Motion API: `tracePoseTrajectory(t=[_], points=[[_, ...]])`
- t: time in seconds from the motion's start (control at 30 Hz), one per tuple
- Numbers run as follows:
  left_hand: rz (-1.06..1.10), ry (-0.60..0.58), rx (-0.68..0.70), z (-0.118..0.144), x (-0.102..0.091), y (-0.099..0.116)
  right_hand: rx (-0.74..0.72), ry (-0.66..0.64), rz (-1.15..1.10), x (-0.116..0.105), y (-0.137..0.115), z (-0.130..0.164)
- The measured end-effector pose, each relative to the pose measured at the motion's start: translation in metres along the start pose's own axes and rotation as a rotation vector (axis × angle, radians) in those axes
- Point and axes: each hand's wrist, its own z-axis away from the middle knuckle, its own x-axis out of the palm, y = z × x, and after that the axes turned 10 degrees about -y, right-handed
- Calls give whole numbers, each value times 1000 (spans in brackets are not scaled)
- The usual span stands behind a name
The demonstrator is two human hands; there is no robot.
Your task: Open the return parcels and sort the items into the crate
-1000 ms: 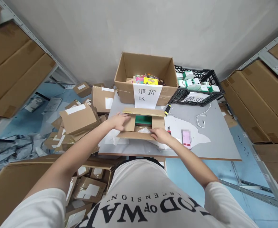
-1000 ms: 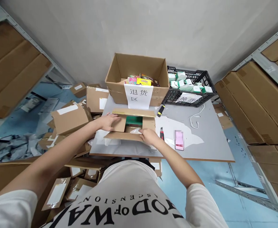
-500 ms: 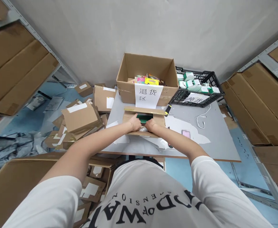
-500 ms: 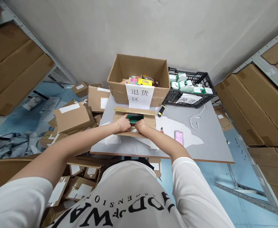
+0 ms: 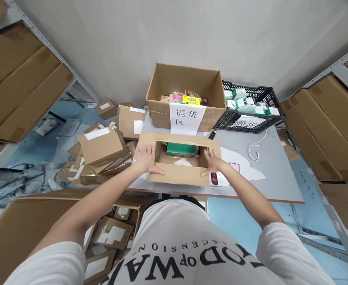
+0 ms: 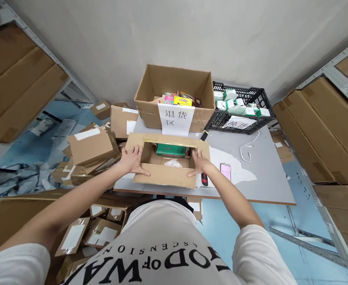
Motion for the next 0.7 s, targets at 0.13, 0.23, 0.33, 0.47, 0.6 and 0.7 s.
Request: tracePoseTrajectory(t=[0.13, 0.23, 0.33, 0.47, 0.6, 0.7], points=[[132, 104, 5, -1, 36, 7, -179, 173, -115, 29, 12, -8], [196, 186, 8, -7, 45, 10, -126, 175, -77, 26, 9, -4], [197, 175, 3, -6, 39, 9, -54, 199, 87, 8, -5, 8], [131, 113, -6, 2, 30, 8, -99, 224, 210, -19, -38, 7], [75, 112, 52, 9, 29, 8, -27, 75, 162, -35, -69, -35], [76, 129, 85, 12, 31, 8, -8, 72, 151, -39, -73, -72]])
